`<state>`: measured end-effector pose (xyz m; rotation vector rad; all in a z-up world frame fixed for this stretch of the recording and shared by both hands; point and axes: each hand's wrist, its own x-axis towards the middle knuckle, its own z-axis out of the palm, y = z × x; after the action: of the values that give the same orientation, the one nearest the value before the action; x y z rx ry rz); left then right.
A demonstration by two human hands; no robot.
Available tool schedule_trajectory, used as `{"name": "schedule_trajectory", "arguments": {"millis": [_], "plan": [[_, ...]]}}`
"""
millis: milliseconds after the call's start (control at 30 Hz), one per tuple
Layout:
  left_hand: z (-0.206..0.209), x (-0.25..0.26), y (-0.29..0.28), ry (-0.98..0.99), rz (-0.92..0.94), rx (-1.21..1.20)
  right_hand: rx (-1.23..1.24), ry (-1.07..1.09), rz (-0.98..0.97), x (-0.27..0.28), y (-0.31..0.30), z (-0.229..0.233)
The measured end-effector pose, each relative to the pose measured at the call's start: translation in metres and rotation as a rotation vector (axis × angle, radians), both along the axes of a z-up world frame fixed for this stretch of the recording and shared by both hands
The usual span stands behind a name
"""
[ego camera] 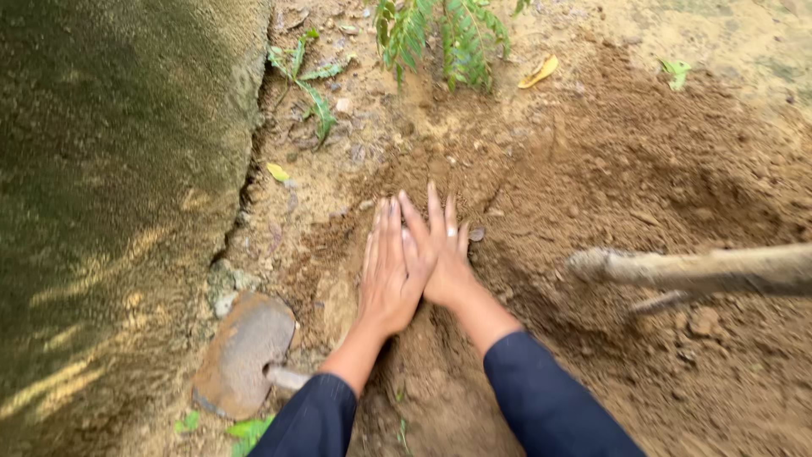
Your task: The person packs loose soil around the base of a small tree by hand, moving the dirt into a circular mound.
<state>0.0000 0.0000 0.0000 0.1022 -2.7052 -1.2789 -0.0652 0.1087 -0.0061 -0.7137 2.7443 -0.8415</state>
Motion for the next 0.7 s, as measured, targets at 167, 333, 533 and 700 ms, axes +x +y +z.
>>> {"name": "schedule_trajectory", "arguments": {"millis": [167, 333, 533, 700], "plan": [[0.01, 0.081, 0.03, 0.017, 0.025, -0.093, -0.068, -0.147, 0.061, 0.079, 0.031, 0.009], [0.004, 0.126, 0.055, 0.12, 0.03, -0.216, 0.018, -0.243, 0.191, 0.115, 0.065, 0.008], [-0.001, 0.129, 0.077, 0.047, 0.201, -0.183, -0.176, -0.267, 0.225, 0.119, 0.107, 0.02], [-0.004, 0.13, 0.105, 0.009, 0.312, -0.514, 0.244, -0.189, -0.089, 0.184, 0.124, 0.031]]}}
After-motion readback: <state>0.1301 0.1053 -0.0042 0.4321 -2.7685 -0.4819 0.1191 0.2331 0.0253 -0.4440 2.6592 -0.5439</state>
